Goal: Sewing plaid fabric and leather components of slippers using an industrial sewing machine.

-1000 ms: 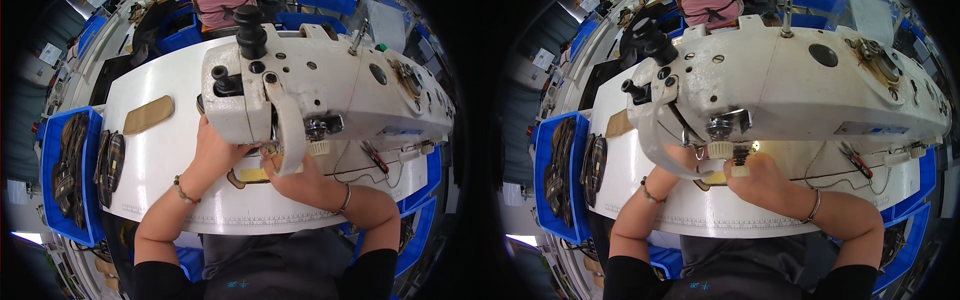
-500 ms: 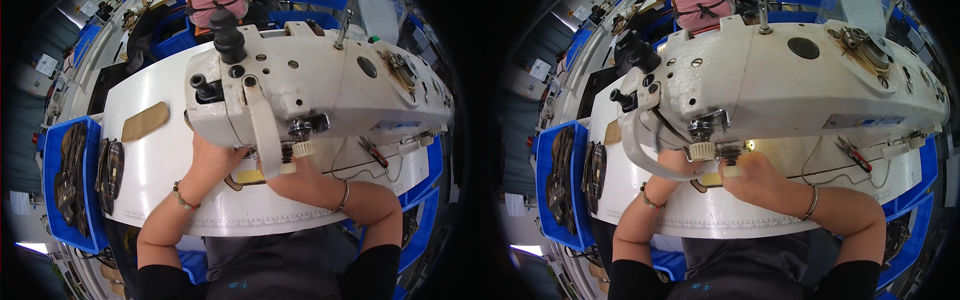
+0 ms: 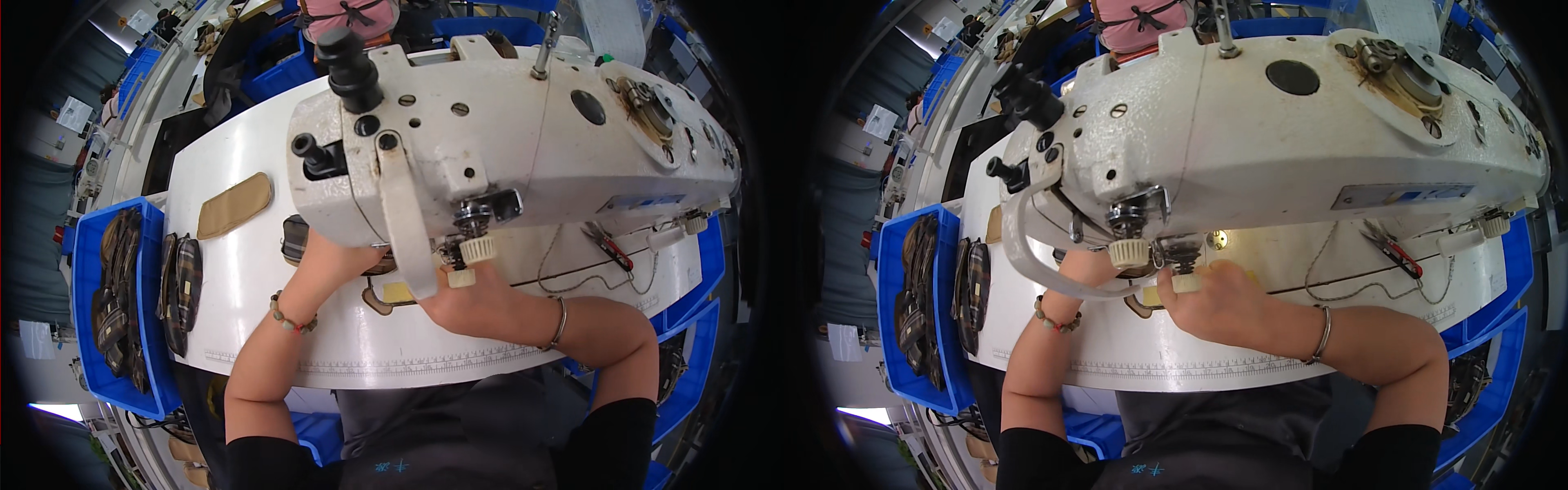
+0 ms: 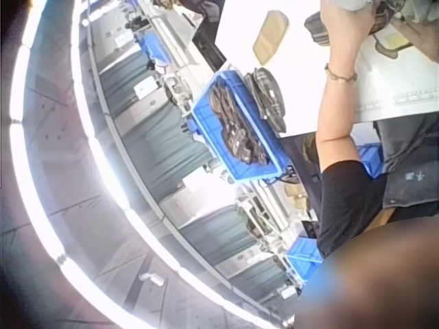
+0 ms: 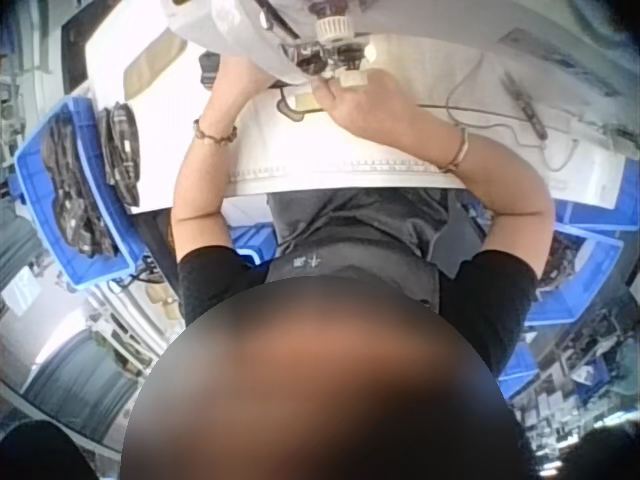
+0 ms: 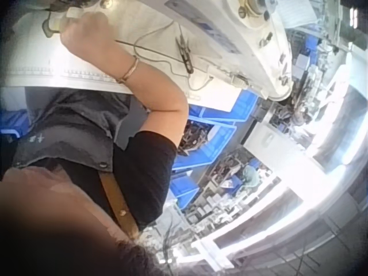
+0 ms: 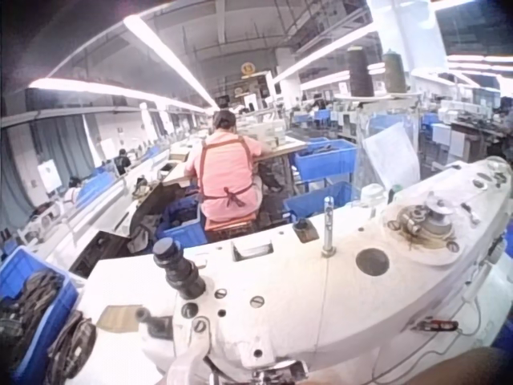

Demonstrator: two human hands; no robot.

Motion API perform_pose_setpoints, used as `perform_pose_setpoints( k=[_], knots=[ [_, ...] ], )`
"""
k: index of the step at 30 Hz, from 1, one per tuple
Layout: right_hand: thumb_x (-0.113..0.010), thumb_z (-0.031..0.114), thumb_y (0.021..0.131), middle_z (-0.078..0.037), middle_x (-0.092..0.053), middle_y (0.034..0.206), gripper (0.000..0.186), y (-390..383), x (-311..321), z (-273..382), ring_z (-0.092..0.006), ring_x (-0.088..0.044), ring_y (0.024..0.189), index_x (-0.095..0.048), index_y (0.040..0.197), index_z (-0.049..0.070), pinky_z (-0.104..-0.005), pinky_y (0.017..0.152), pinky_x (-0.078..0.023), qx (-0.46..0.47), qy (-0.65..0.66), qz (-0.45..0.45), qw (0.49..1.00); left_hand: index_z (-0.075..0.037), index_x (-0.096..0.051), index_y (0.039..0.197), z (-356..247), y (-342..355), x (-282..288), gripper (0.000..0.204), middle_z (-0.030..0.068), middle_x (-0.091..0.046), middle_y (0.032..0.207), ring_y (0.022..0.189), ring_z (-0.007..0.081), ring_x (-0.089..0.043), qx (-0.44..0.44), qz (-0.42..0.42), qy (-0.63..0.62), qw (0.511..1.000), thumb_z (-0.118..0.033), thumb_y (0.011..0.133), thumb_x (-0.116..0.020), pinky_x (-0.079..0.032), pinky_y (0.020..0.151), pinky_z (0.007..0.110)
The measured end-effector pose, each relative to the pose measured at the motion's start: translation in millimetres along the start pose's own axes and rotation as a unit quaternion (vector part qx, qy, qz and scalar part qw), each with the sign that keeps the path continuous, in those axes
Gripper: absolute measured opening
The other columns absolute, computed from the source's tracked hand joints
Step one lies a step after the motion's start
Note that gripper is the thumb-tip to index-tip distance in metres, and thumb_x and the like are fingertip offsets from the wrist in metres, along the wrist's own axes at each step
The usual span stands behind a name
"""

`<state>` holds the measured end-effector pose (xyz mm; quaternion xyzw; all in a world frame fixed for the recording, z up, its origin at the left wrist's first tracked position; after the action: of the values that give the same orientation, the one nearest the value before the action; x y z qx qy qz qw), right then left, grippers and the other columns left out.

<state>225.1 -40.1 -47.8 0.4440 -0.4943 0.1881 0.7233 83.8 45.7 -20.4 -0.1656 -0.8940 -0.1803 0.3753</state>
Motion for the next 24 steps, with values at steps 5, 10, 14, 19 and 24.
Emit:
perform_pose_setpoints(
  k=[5, 10, 14, 19, 24],
  knots=[
    [-0.065, 0.009, 0.076, -0.004, -0.055, 0.057, 0.042, -1, -6, -7, -0.0183, -0.056, 0.044, -0.067, 0.117, 0.001, -0.0358, 0.039, -0.043, -0.025, 0.052, -0.078, 0.995, -0.007, -0.067, 0.119, 11, -2, -6, 0.047, 0.0137, -0.069, 0.116, 0.111, 0.0295, -0.065, 0.007, 0.016, -0.026, 1.000, -0.008, 0.073, -0.078, -0.050, 0.094, 0.039],
    [-0.065, 0.007, 0.077, -0.005, -0.056, 0.059, 0.041, -4, -8, -2, -0.0189, -0.056, 0.044, -0.067, 0.118, 0.003, -0.0347, 0.040, -0.043, -0.006, -0.031, -0.021, 0.999, -0.007, -0.067, 0.118, 18, -3, -8, 0.047, 0.0129, -0.069, 0.115, 0.110, 0.0288, -0.065, 0.030, 0.020, -0.047, 0.998, -0.003, 0.072, -0.074, -0.050, 0.095, 0.037],
    [-0.065, 0.007, 0.077, -0.005, -0.058, 0.061, 0.041, -8, -16, -8, -0.0194, -0.056, 0.044, -0.067, 0.117, 0.004, -0.0344, 0.039, -0.043, -0.039, -0.024, -0.027, 0.999, -0.007, -0.068, 0.116, 17, -4, -7, 0.045, 0.0125, -0.070, 0.114, 0.109, 0.0283, -0.066, 0.038, 0.005, -0.065, 0.997, -0.003, 0.072, -0.074, -0.051, 0.094, 0.037],
    [-0.062, 0.010, 0.087, -0.008, -0.061, 0.092, 0.034, -4, -5, -1, -0.0220, -0.060, 0.078, -0.062, 0.120, 0.003, -0.0350, 0.064, -0.049, -0.051, -0.026, 0.040, 0.998, -0.008, -0.070, 0.114, 8, -3, -2, 0.041, 0.0124, -0.071, 0.112, 0.107, 0.0287, -0.066, 0.021, 0.008, -0.031, 0.999, -0.006, 0.073, -0.074, -0.051, 0.093, 0.037],
    [-0.061, 0.009, 0.094, -0.009, -0.062, 0.121, 0.036, -27, -65, -27, -0.0187, -0.063, 0.109, -0.056, 0.128, -0.002, -0.0273, 0.088, -0.055, -0.147, -0.025, 0.311, 0.939, -0.010, -0.071, 0.113, -4, -2, 0, 0.035, 0.0122, -0.072, 0.109, 0.103, 0.0298, -0.068, 0.015, 0.014, 0.044, 0.999, -0.010, 0.078, -0.071, -0.053, 0.089, 0.038]
  ],
)
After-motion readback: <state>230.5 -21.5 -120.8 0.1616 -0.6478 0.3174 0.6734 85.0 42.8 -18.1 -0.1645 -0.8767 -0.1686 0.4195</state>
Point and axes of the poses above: each hand's wrist, its own y-axis towards the middle knuckle, its own x-axis out of the back of the hand, z = x × y, the point moved 6 cm from there along y, towards the middle knuckle
